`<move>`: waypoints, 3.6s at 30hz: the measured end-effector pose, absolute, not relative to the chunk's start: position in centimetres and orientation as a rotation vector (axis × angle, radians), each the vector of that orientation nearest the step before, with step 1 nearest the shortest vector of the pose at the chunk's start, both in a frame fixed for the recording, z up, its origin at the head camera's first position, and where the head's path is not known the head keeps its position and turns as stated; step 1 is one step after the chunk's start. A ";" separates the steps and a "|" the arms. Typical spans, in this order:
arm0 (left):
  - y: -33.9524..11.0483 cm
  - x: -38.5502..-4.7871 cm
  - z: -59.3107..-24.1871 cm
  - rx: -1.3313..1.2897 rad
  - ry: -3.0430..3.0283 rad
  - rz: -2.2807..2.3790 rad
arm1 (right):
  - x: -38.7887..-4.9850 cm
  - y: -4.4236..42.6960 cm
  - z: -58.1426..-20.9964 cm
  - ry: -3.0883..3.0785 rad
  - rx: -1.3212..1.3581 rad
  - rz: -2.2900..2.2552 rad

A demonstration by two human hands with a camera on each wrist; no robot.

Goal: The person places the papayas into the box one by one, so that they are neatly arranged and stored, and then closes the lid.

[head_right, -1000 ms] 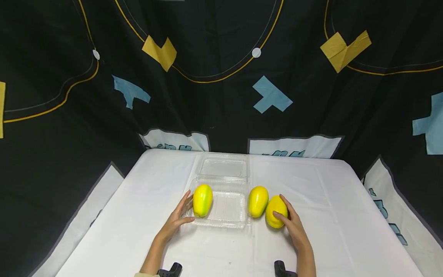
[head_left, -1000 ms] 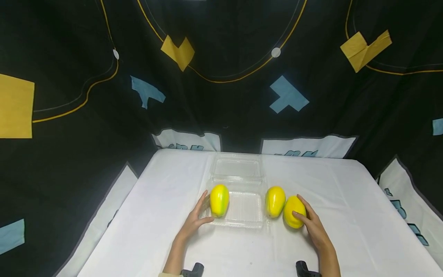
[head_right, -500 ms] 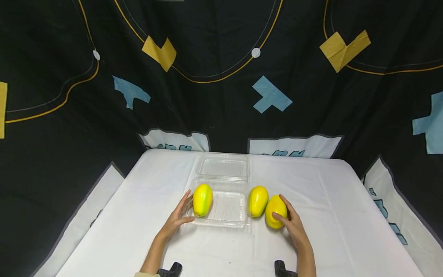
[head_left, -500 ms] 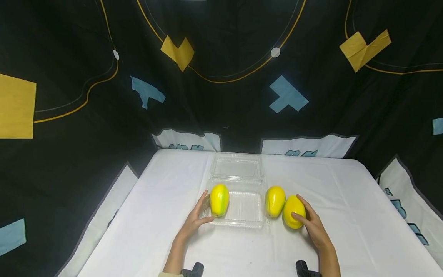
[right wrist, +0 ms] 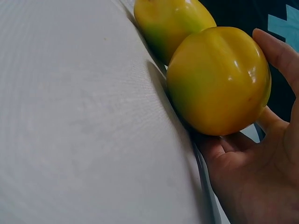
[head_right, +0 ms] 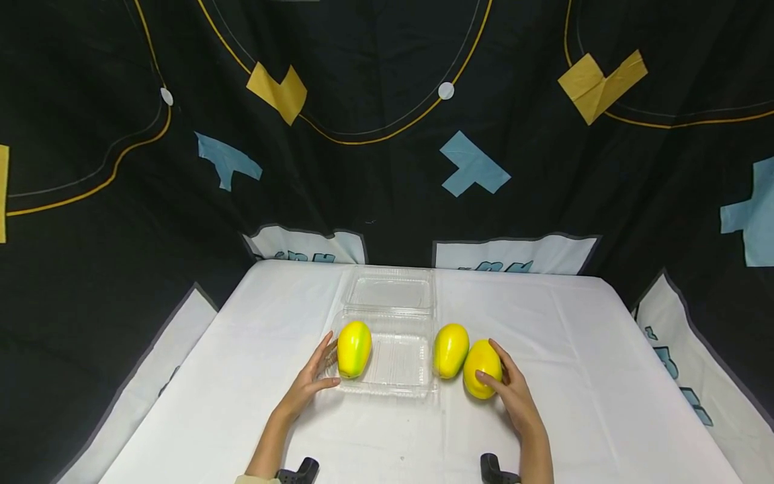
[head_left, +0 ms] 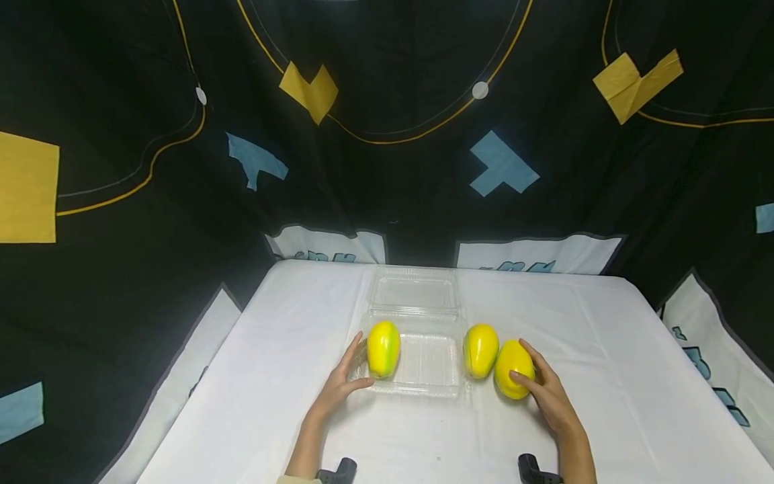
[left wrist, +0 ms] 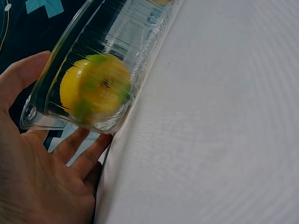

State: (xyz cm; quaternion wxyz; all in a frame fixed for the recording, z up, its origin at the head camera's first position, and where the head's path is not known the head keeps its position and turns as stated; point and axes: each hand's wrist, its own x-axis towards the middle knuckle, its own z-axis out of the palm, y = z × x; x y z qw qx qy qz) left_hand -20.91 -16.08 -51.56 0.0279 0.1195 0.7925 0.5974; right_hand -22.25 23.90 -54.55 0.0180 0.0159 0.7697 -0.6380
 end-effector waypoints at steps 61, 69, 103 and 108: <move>-16.1 -21.0 -51.6 0.398 2.407 1.863 | -24.1 23.9 -55.4 2.599 -0.311 -2.063; -16.4 -22.1 -54.0 0.365 2.425 1.890 | -22.3 19.9 -50.0 2.470 -0.456 -2.125; -16.1 -21.1 -51.6 0.418 2.411 1.862 | -25.0 9.5 -50.2 2.463 -0.412 -1.934; -16.1 -21.1 -51.5 0.417 2.412 1.873 | -25.2 9.0 -50.2 2.488 -0.386 -1.859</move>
